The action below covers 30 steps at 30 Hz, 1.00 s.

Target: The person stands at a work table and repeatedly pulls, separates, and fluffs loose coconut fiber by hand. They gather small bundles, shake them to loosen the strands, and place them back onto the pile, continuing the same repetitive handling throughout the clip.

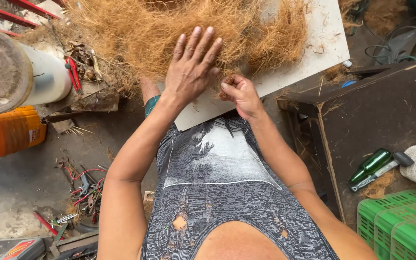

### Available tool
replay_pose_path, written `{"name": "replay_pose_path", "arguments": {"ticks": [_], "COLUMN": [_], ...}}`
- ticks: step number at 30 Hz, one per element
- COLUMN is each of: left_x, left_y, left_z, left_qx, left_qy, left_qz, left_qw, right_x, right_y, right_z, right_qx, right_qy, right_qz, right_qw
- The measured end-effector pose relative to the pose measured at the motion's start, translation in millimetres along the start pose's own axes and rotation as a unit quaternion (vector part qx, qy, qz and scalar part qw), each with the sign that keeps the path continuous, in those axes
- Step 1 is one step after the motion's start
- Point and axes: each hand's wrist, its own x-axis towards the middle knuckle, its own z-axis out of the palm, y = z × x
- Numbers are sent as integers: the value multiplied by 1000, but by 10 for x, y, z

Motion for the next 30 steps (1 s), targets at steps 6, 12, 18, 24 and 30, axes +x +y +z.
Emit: {"name": "replay_pose_path", "arguments": {"ticks": [6, 12, 18, 24, 30], "left_x": [-69, -194, -340, -318, 148], "left_y": [-175, -370, -247, 38, 829], "left_z": [78, 4, 5, 202, 487], "left_qx": [-18, -29, 11, -10, -177], "left_qy": [70, 52, 79, 314, 237], "left_qz": [31, 34, 5, 149, 231], "left_qw": [997, 998, 997, 938, 927], "right_x": [-275, -408, -240, 36, 212], "right_y": [-174, -381, -260, -630, -947], "right_z": [-358, -498, -731, -923, -1106], "right_qx": [-180, -319, -526, -541, -447], "right_qy": [154, 249, 304, 378, 313], "right_qz": [-11, -23, -279, -337, -181], "right_qw": [971, 914, 744, 672, 818]}}
